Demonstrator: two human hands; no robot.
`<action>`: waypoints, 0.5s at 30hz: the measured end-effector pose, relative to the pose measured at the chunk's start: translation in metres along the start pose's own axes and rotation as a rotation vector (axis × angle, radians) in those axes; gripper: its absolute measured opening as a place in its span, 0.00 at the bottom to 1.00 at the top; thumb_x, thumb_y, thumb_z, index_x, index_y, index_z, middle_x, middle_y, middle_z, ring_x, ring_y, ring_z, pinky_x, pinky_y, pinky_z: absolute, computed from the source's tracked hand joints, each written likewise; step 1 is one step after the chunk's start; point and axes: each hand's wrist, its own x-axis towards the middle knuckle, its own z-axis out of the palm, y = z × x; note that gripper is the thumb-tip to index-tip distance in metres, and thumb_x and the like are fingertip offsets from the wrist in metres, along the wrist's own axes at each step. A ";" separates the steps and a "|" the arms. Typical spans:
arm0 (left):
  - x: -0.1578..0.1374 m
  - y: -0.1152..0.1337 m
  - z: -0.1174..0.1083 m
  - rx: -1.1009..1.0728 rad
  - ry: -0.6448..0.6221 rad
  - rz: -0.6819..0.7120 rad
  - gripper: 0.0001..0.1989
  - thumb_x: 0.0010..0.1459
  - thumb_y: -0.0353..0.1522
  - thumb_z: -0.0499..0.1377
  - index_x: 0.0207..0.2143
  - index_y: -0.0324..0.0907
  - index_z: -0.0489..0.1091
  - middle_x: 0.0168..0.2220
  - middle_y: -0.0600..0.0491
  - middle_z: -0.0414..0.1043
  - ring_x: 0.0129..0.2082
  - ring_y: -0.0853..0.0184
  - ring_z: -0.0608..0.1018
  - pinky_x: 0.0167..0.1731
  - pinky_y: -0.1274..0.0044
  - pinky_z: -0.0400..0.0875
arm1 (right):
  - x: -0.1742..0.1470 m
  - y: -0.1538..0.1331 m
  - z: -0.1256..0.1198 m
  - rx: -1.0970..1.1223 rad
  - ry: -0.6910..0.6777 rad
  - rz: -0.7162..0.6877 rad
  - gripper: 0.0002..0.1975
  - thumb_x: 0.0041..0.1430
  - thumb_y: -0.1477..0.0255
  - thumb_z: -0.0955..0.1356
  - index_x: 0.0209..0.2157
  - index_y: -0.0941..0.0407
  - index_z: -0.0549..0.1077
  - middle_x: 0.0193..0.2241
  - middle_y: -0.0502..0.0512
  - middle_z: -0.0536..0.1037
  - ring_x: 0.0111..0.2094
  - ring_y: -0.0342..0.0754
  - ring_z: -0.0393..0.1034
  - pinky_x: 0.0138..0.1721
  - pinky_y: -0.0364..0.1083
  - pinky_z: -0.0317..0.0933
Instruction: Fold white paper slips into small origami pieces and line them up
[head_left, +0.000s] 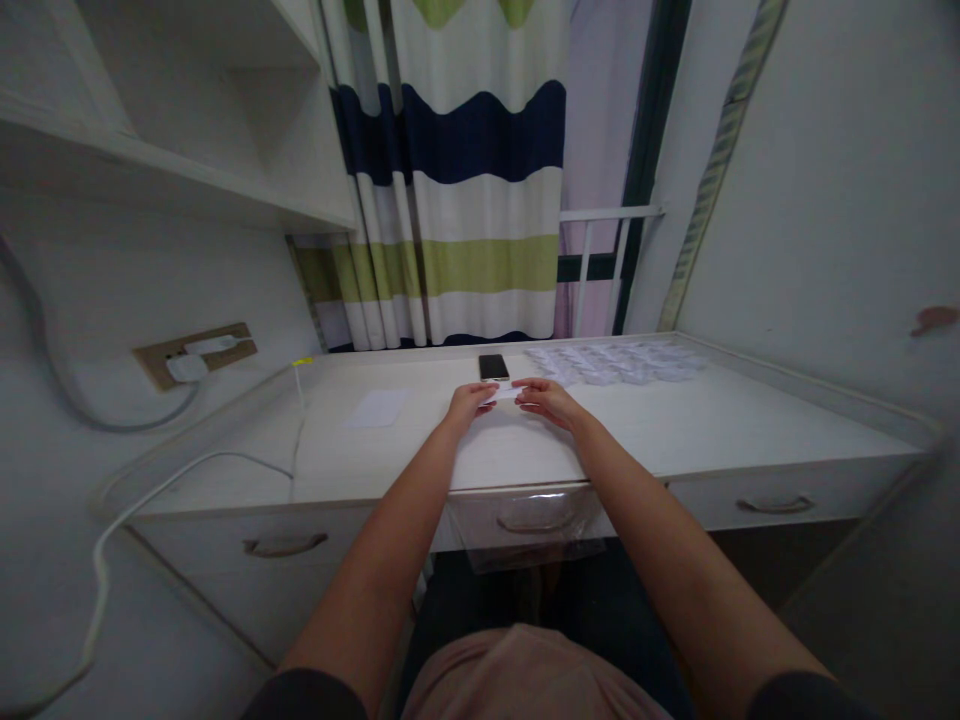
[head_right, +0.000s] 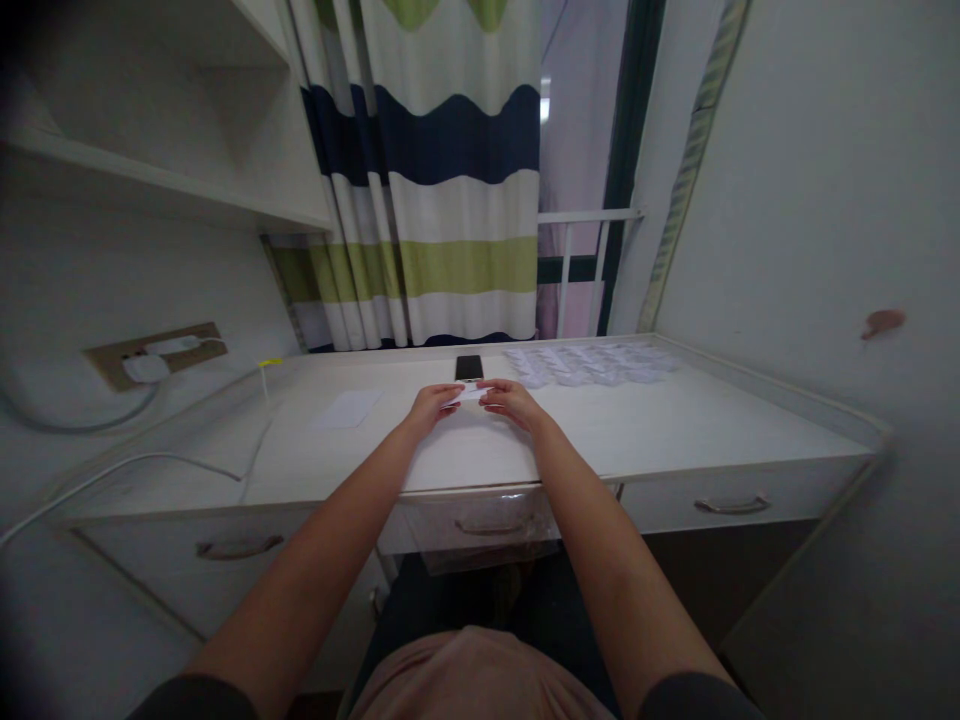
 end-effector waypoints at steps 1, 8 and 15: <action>0.000 0.000 0.000 0.017 0.004 0.007 0.14 0.34 0.33 0.68 0.28 0.38 0.75 0.31 0.49 0.74 0.28 0.71 0.72 0.32 0.78 0.66 | 0.001 0.001 0.000 -0.006 0.006 0.003 0.12 0.41 0.80 0.70 0.32 0.55 0.74 0.23 0.49 0.75 0.29 0.42 0.70 0.38 0.43 0.65; 0.001 -0.001 0.000 0.082 0.024 0.006 0.13 0.36 0.34 0.67 0.28 0.38 0.75 0.29 0.49 0.74 0.26 0.71 0.72 0.32 0.76 0.66 | 0.000 0.001 0.000 -0.065 0.009 0.013 0.09 0.42 0.76 0.71 0.31 0.57 0.75 0.25 0.53 0.76 0.29 0.43 0.70 0.35 0.43 0.65; 0.001 -0.003 -0.001 0.015 -0.006 -0.071 0.08 0.37 0.29 0.66 0.25 0.36 0.74 0.29 0.48 0.74 0.29 0.70 0.72 0.33 0.76 0.67 | 0.008 0.007 -0.002 -0.256 -0.029 -0.188 0.13 0.39 0.69 0.72 0.31 0.57 0.74 0.23 0.51 0.75 0.26 0.42 0.68 0.30 0.43 0.63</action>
